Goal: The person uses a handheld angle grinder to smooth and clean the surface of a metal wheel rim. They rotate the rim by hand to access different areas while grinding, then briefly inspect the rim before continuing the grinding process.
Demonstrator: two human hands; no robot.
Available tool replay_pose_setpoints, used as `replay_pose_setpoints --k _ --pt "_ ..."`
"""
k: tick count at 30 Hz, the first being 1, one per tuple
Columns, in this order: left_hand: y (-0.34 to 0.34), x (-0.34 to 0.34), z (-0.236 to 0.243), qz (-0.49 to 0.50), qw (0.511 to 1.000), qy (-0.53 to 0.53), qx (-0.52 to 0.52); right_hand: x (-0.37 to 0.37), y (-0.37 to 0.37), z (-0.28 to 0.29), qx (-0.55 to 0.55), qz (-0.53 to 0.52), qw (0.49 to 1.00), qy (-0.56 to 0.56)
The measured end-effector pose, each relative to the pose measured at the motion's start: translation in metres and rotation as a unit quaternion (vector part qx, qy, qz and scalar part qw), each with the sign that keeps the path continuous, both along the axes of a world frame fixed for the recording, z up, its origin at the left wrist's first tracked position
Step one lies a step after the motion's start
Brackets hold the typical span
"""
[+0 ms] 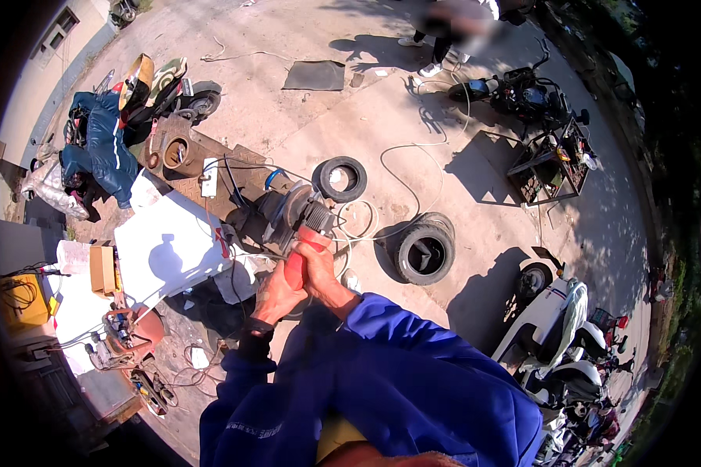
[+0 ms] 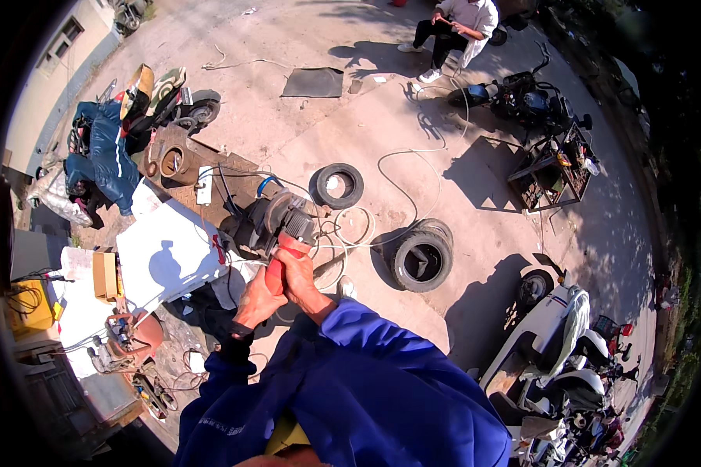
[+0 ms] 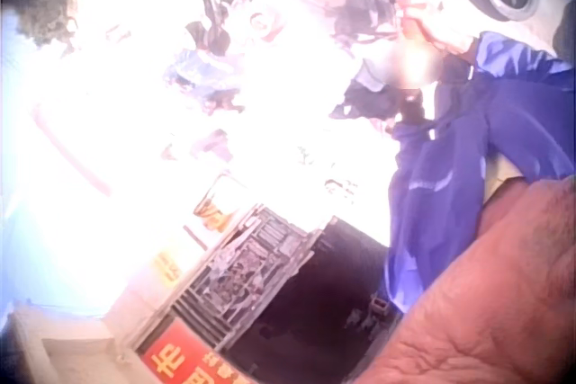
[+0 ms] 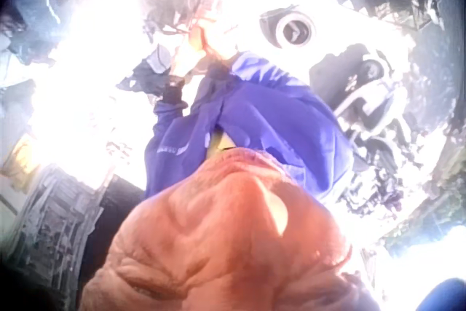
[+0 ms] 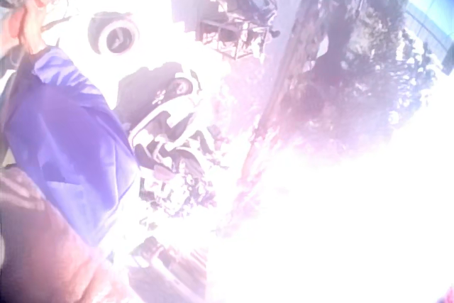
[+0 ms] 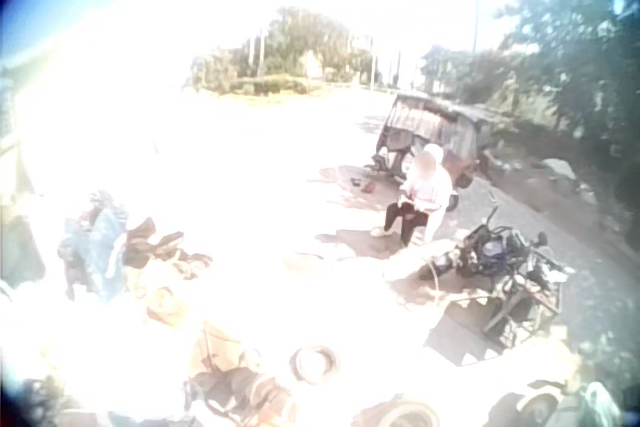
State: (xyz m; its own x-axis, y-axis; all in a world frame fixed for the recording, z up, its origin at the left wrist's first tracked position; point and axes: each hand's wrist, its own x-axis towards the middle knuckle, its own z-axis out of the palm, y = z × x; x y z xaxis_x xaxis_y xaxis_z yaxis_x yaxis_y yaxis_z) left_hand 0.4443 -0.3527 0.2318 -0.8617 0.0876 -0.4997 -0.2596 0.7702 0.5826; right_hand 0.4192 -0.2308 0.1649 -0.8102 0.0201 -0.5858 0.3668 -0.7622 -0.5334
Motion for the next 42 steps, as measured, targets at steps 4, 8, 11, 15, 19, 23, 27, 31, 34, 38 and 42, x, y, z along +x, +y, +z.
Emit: replay_pose_setpoints --k 4,8,11,15,19,23,27,31,34,38,42 --pt "0.005 -0.006 0.003 0.002 1.000 0.002 0.025 -0.007 0.005 0.003 -0.011 -0.005 1.000 -0.005" --pt "-0.003 0.007 -0.006 -0.009 1.000 0.025 0.004 0.002 -0.002 0.003 0.000 0.005 1.000 -0.003" --pt "-0.013 0.020 -0.009 -0.016 0.999 0.041 -0.001 0.020 -0.013 0.003 0.001 0.002 1.000 0.007" --pt "-0.035 0.045 -0.031 -0.009 1.000 0.029 0.001 0.045 -0.033 -0.010 -0.007 -0.003 1.000 0.029" --pt "-0.053 0.072 -0.055 0.002 0.999 0.038 0.008 0.068 -0.046 -0.042 0.118 0.055 0.990 0.049" --pt "-0.063 0.087 -0.063 0.011 0.999 0.048 0.021 0.080 -0.050 -0.032 0.146 0.078 0.983 0.079" --pt "-0.071 0.098 -0.079 0.035 0.999 0.020 -0.015 0.089 -0.054 -0.023 0.177 0.087 0.978 0.064" --pt "-0.082 0.112 -0.094 0.043 0.999 -0.022 -0.009 0.101 -0.066 -0.037 0.156 0.081 0.984 0.040" --pt "-0.091 0.121 -0.113 0.039 0.999 0.028 -0.007 0.102 -0.067 -0.031 0.189 0.108 0.976 0.017" --pt "-0.097 0.122 -0.125 0.021 0.995 0.102 0.007 0.100 -0.075 -0.053 0.174 0.088 0.980 0.033" --pt "-0.080 0.096 -0.082 0.032 0.999 0.033 0.026 0.083 -0.063 -0.037 0.200 0.103 0.973 0.042"
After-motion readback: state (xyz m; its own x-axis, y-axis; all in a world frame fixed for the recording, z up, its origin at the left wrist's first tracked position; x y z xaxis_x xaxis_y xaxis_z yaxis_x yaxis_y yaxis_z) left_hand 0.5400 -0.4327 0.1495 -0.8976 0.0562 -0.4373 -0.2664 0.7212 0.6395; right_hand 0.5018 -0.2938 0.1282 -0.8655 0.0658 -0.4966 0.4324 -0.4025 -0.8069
